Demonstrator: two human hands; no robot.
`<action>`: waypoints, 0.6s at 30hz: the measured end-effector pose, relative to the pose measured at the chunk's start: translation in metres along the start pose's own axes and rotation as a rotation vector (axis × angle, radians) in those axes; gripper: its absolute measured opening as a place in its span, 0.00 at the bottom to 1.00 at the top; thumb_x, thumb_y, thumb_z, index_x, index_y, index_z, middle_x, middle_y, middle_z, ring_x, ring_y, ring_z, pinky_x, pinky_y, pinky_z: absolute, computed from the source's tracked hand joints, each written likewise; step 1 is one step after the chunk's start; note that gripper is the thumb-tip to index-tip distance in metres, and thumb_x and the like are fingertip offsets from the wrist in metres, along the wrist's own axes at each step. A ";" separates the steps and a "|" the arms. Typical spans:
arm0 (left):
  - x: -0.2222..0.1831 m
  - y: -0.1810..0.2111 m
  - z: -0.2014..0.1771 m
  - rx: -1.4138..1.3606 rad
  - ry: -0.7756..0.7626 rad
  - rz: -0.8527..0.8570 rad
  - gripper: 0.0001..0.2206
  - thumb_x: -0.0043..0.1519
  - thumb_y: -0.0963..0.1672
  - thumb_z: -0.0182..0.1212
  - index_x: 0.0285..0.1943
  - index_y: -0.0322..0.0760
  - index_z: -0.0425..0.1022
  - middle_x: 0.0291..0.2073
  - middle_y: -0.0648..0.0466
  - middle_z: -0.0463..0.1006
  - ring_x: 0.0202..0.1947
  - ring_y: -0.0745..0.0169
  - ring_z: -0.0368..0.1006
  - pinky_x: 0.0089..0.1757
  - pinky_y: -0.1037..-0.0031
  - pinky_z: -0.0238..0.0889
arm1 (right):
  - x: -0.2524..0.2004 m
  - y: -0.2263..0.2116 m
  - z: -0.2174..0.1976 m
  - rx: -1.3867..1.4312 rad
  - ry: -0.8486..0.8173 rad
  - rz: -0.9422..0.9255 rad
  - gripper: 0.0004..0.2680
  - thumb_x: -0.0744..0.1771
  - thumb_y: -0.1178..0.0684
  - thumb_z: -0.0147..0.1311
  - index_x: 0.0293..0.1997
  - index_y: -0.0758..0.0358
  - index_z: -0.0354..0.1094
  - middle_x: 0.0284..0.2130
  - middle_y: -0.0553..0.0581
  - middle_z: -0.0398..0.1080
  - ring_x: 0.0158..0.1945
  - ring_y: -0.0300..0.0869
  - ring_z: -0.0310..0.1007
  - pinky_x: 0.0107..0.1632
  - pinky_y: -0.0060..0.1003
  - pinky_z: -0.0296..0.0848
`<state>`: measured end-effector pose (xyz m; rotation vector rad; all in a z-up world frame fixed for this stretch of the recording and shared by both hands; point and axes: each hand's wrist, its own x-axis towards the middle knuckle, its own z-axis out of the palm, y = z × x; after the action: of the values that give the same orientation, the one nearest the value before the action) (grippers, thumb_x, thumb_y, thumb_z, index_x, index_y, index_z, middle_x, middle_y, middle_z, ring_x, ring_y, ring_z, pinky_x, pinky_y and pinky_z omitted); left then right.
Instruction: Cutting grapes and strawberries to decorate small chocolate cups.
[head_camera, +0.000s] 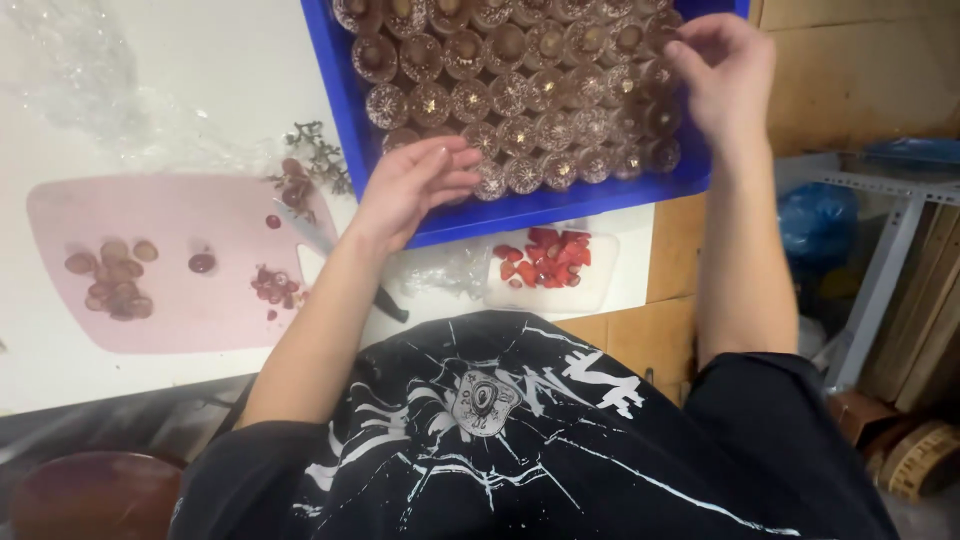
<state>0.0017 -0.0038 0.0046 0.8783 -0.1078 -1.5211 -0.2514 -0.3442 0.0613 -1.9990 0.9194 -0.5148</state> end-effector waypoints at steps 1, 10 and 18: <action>0.001 0.000 0.001 -0.001 0.002 0.003 0.21 0.70 0.45 0.53 0.67 0.25 0.66 0.58 0.41 0.78 0.51 0.55 0.79 0.52 0.65 0.73 | 0.006 0.002 -0.005 0.000 -0.003 -0.002 0.06 0.70 0.65 0.64 0.51 0.67 0.75 0.40 0.51 0.78 0.40 0.33 0.76 0.43 0.28 0.75; 0.002 -0.002 0.001 -0.006 0.037 -0.013 0.20 0.69 0.46 0.54 0.66 0.25 0.67 0.57 0.41 0.78 0.50 0.56 0.79 0.52 0.65 0.74 | 0.029 0.016 -0.014 -0.603 -0.109 -0.248 0.05 0.66 0.66 0.66 0.45 0.70 0.78 0.36 0.61 0.78 0.37 0.45 0.78 0.42 0.37 0.75; 0.001 -0.003 -0.002 0.015 0.038 0.007 0.21 0.69 0.46 0.54 0.67 0.25 0.67 0.57 0.41 0.79 0.49 0.57 0.79 0.52 0.66 0.73 | 0.033 0.013 0.001 -0.702 -0.088 -0.290 0.06 0.63 0.67 0.60 0.42 0.69 0.75 0.36 0.64 0.76 0.39 0.56 0.77 0.43 0.45 0.75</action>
<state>0.0005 -0.0038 0.0014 0.9171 -0.0945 -1.4979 -0.2348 -0.3740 0.0502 -2.7922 0.8244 -0.2678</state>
